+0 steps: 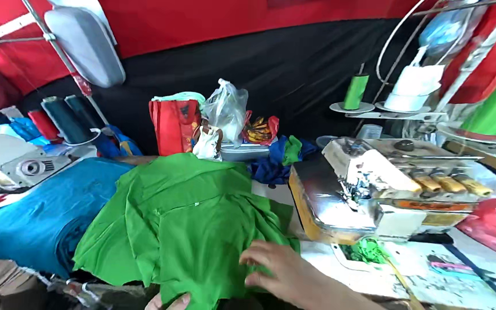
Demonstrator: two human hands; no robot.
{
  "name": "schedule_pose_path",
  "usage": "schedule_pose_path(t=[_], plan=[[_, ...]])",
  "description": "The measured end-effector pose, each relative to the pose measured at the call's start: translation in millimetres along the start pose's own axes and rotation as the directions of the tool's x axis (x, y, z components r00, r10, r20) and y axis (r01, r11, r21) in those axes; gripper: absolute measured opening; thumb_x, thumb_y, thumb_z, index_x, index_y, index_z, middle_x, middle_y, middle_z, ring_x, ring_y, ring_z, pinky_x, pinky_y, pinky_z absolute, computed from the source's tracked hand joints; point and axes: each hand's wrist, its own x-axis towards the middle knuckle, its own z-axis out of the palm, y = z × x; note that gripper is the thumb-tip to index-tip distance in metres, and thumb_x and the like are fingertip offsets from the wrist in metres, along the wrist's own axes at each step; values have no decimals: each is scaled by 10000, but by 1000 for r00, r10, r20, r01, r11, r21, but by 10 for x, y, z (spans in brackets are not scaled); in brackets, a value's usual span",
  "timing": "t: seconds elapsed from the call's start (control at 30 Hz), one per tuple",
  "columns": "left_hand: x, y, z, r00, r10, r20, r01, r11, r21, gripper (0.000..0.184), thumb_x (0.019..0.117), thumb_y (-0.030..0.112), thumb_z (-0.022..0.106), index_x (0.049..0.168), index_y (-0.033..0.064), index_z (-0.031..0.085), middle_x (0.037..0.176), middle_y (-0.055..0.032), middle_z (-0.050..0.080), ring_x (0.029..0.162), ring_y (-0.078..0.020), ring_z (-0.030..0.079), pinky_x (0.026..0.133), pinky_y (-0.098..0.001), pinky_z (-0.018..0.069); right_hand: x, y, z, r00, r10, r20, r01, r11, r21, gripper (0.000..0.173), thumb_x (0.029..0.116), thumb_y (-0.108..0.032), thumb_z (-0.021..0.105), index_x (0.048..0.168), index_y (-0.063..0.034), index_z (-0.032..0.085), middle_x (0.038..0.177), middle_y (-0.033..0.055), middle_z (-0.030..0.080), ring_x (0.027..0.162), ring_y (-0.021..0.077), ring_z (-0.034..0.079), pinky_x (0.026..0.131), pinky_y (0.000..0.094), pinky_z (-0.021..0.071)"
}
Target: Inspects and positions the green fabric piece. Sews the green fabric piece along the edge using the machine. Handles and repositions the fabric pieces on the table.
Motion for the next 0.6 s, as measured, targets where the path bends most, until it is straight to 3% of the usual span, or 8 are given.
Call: schedule_pose_path(t=[0.07,0.13,0.2,0.27,0.37,0.47,0.53,0.6], plan=[[-154,361,538,993,-1,-119,8,998,60,264,890,-185,565,904,59,664,825,43,760,810,-29,726,815,-231,609,-48,-46,241,983,-115,-142,134,982,131,371,968,-284,693,1184,17,673,1025,194,690,882,276,699,764,393,590],[-133,365,765,997,56,-46,-55,998,37,265,855,-196,599,897,50,686,827,26,765,801,-37,728,797,-231,613,-12,-96,364,959,-148,-240,201,956,212,389,939,-296,729,1148,27,669,997,180,685,853,221,691,731,323,589],[4,155,783,982,150,112,-145,988,-49,209,854,-103,679,978,59,725,903,3,768,854,-68,726,827,-272,609,29,-100,397,926,-176,-335,256,943,211,303,920,-240,748,1028,36,682,923,161,677,791,161,681,703,251,580],[72,123,845,977,172,122,-158,980,-119,189,860,-72,695,997,58,713,922,-14,764,873,-87,727,839,-290,612,6,-74,313,885,-182,-428,285,939,192,225,931,-208,730,941,14,700,863,104,674,764,89,657,703,190,558],[81,235,786,975,190,115,-175,976,-129,221,824,-44,721,978,114,729,939,-6,759,873,-91,725,799,-294,619,-257,22,-45,815,-50,-578,193,963,188,126,965,-180,672,990,-62,710,898,-19,698,789,3,660,717,182,576],[146,395,492,968,252,13,-253,964,77,315,811,-29,677,1085,128,668,971,-12,743,847,-116,724,727,-323,630,-741,155,-589,717,161,-678,0,973,232,185,1024,-107,542,1160,-85,665,992,-40,705,821,36,671,737,246,595],[239,531,358,935,342,-93,-296,899,322,299,891,-49,569,1146,107,584,979,10,674,788,-82,672,679,-298,599,-1012,259,-836,602,262,-754,-31,952,306,146,1016,-80,524,1098,-124,638,833,-68,687,682,34,659,628,228,593],[303,742,361,905,415,-90,-325,814,481,254,951,-52,537,1160,84,584,971,1,650,728,-69,632,622,-271,565,-1216,236,-1002,548,288,-785,-26,944,329,115,1001,-50,556,1043,-134,622,719,-82,660,565,19,618,539,183,556]])
